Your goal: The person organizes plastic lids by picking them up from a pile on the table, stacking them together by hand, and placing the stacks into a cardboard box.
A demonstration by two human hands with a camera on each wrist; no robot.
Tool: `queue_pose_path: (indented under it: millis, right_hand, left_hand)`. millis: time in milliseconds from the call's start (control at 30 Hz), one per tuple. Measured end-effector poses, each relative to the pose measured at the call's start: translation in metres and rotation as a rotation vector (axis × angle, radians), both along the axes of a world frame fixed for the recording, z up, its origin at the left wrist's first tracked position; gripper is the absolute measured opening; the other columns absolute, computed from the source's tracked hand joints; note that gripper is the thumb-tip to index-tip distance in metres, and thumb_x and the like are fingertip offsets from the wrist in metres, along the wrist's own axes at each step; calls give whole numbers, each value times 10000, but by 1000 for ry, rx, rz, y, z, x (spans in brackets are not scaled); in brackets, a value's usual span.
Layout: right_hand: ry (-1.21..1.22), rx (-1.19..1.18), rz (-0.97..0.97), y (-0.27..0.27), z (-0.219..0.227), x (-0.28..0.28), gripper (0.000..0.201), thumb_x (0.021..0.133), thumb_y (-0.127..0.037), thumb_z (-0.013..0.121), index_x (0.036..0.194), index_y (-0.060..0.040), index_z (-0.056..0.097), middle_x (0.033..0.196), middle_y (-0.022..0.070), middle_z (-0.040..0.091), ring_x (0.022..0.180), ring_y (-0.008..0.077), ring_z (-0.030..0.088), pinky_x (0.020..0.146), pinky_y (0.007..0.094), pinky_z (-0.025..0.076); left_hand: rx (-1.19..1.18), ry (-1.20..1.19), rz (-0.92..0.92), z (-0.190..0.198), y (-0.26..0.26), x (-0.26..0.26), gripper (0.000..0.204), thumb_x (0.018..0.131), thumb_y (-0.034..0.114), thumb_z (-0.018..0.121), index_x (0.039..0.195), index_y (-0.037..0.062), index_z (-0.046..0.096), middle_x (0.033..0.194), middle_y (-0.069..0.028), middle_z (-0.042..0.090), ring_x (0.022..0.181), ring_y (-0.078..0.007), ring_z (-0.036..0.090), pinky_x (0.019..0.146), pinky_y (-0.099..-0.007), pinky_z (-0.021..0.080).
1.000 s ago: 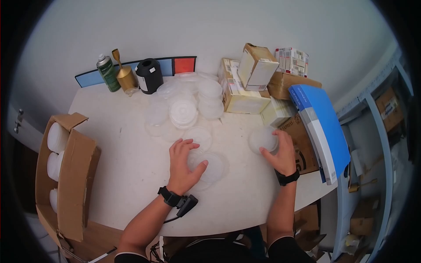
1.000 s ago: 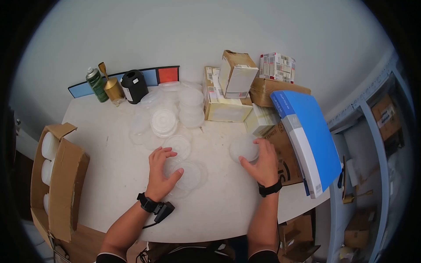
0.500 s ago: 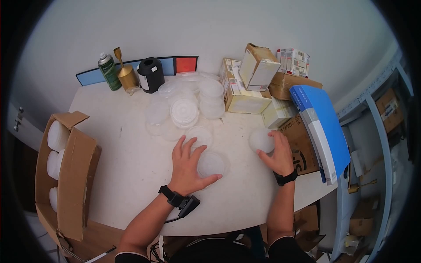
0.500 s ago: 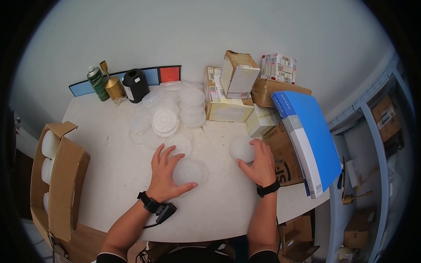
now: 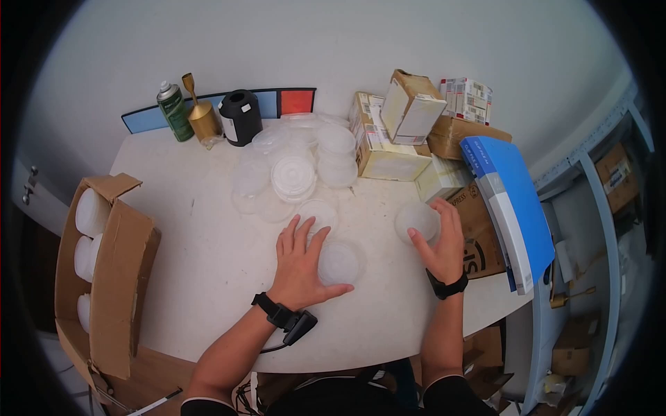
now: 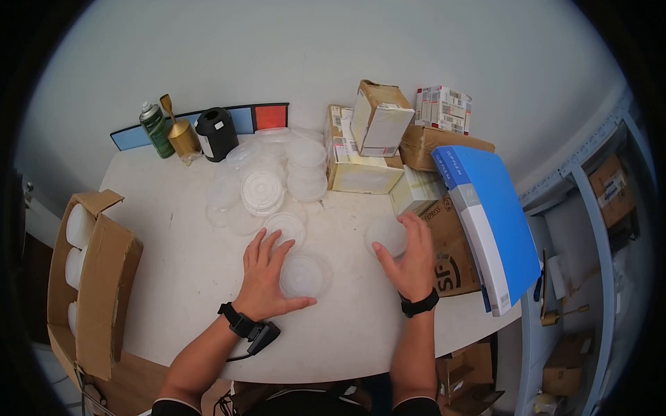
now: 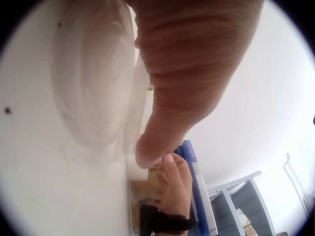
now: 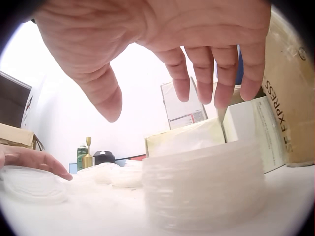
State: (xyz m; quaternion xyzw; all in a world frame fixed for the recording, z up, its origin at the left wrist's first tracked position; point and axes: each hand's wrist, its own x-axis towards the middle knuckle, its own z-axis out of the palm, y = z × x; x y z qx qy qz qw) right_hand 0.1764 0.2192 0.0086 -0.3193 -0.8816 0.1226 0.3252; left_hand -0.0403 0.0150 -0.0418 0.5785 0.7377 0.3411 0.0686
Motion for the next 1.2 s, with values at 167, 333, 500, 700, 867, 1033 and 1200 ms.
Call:
queue_pose_path:
  millis: [167,333,500,700,867,1033,1200]
  right_hand:
    - [45,30,206,-22,2,-19,507,801,-169,816,1226,6,603,1256,199,641,1128,380,625,959,428,515]
    - [-14,35,331,-38,3,-31,445,801,-150,817,1179,3,640,1215,181,667,1047,354,669,878,402,553]
    - [17,-1,368,-44,-4,-35,491,799,-130,815,1232,2,627,1216,184,665,1060,361,666,881,405,554]
    - [60,-44,475,-69,-5,-49,512,744,-62,807,1223,-12,634,1223,163,661,1054,345,664,857,385,562]
    - [57,34,585,-66,-10,-50,342,706,7,774,1024,-28,654,1118,117,690,970,312,668,789,370,555]
    - [96,-19,510,-67,-14,-48,302,669,35,754,931,-44,626,969,84,706,853,296,653,713,370,530]
    - [99,-40,536,-67,-13,-49,291,645,33,749,837,-60,553,945,77,691,831,290,641,693,363,523]
  left_hand:
    - [-54,37,-54,7,0,2,1029,595,516,920,1404,31,509,1528,-249,362,1487,-487,200,1183,-635,188]
    - [-67,85,-54,3,2,4,945,624,464,899,1369,33,509,1505,-237,385,1481,-487,217,1179,-630,192]
    - [166,-209,-16,3,-1,-3,867,662,419,863,1348,5,529,1358,-211,524,1312,-404,441,1085,-506,364]
    - [288,-373,-271,3,-1,-11,773,702,359,824,1329,-18,575,1227,-200,616,1124,-351,578,984,-430,457]
    - [373,-464,-308,6,1,-2,603,780,295,823,1263,-3,619,1114,-164,661,1018,-324,621,905,-395,500]
    - [402,-596,-88,-5,1,-2,271,896,117,718,1132,1,654,1027,-140,685,918,-258,659,852,-342,507]
    - [433,-629,21,-2,1,-1,120,949,99,660,974,-15,633,889,-110,673,838,-208,631,815,-316,494]
